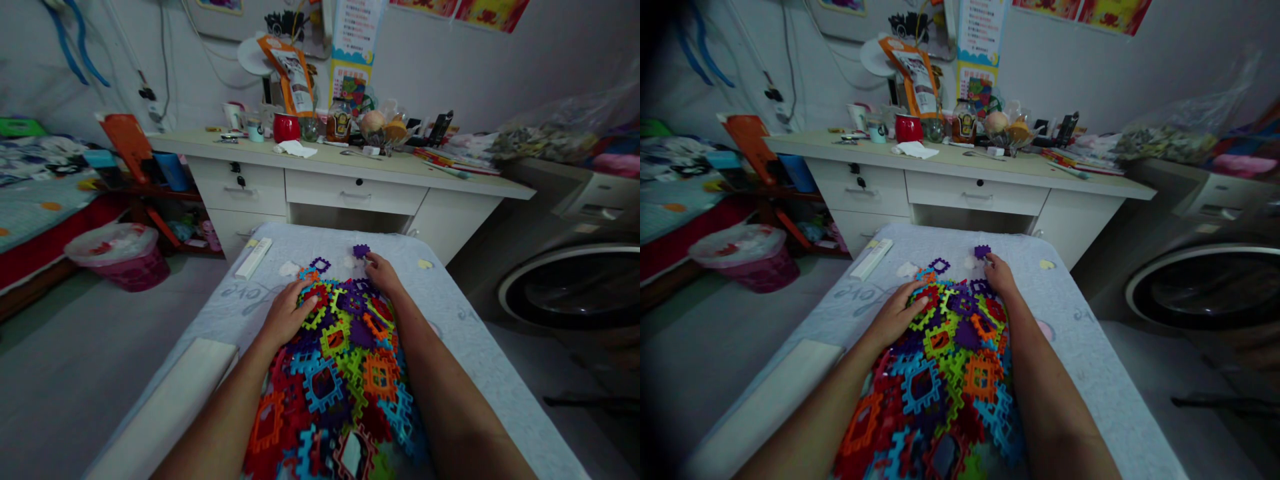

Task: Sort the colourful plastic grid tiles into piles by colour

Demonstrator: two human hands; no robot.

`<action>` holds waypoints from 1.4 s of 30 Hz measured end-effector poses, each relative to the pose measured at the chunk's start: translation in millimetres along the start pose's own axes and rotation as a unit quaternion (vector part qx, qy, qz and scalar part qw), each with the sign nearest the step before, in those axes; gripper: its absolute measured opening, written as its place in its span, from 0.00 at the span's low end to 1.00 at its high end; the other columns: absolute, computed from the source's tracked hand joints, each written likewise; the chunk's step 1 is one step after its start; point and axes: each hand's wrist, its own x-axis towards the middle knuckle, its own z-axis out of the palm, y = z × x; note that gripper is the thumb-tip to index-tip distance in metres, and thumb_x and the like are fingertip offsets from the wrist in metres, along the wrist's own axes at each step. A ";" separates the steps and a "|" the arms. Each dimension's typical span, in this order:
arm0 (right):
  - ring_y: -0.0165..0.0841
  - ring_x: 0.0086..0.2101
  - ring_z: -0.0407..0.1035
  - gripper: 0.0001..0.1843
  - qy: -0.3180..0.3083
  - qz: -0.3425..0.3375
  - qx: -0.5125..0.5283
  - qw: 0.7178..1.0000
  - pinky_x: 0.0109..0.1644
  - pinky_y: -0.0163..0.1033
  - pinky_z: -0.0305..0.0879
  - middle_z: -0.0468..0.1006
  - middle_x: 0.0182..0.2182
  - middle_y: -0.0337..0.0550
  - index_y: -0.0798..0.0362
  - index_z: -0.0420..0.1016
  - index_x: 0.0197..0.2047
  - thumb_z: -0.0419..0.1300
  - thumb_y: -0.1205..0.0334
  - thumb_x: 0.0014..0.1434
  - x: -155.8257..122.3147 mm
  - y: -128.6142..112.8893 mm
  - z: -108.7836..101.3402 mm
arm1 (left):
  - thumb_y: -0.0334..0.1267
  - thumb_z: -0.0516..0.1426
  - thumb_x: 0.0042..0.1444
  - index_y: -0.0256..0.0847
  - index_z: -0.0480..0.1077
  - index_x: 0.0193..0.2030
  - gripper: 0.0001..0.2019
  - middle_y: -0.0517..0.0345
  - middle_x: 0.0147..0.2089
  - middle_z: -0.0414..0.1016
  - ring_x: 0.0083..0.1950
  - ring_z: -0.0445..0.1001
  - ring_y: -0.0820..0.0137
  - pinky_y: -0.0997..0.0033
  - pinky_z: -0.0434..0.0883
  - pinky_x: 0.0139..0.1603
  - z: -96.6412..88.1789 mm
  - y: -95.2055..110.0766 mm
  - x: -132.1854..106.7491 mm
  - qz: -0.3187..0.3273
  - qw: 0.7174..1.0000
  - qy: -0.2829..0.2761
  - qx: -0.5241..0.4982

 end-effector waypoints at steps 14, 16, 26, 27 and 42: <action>0.35 0.42 0.74 0.17 -0.049 -0.050 -0.101 0.992 0.51 0.37 0.65 0.82 0.39 0.44 0.54 0.80 0.41 0.52 0.72 0.55 -3.5 -15.9 -14.4 | 0.48 0.53 0.62 0.41 0.68 0.59 0.22 0.49 0.60 0.71 0.61 0.69 0.60 0.55 0.64 0.63 -0.2 0.8 0.4 -0.009 1.000 -0.009 0.002; 0.34 0.37 0.73 0.13 -0.058 -0.053 -0.120 0.990 0.45 0.35 0.65 0.81 0.35 0.43 0.55 0.79 0.38 0.54 0.70 0.55 -3.7 -19.6 -21.5 | 0.48 0.53 0.62 0.41 0.68 0.59 0.22 0.49 0.60 0.71 0.62 0.68 0.60 0.55 0.64 0.64 -0.2 0.4 0.0 -0.009 1.000 -0.010 0.002; 0.28 0.27 0.65 0.07 -0.245 -0.017 -0.181 0.953 0.32 0.32 0.57 0.75 0.26 0.36 0.54 0.76 0.33 0.63 0.68 0.47 -17.2 -42.2 -34.0 | 0.48 0.53 0.62 0.42 0.68 0.59 0.22 0.48 0.61 0.70 0.63 0.67 0.59 0.53 0.63 0.65 -0.4 -0.8 -0.9 -0.012 1.000 -0.010 -0.002; 0.28 0.26 0.65 0.06 -0.246 -0.015 -0.172 0.954 0.32 0.32 0.57 0.74 0.25 0.35 0.54 0.76 0.32 0.63 0.68 0.47 -17.9 -42.9 -33.8 | 0.48 0.53 0.62 0.42 0.68 0.59 0.22 0.48 0.61 0.70 0.63 0.67 0.59 0.53 0.63 0.65 -0.6 -0.5 -0.8 -0.011 1.000 -0.011 -0.004; 0.31 0.23 0.69 0.07 0.033 0.024 0.059 0.997 0.30 0.36 0.63 0.72 0.22 0.34 0.51 0.66 0.29 0.60 0.64 0.45 -6.0 -22.0 -23.4 | 0.47 0.54 0.60 0.42 0.69 0.58 0.21 0.49 0.60 0.71 0.61 0.69 0.59 0.53 0.64 0.64 -1.4 2.0 -0.1 -0.013 1.000 -0.006 -0.019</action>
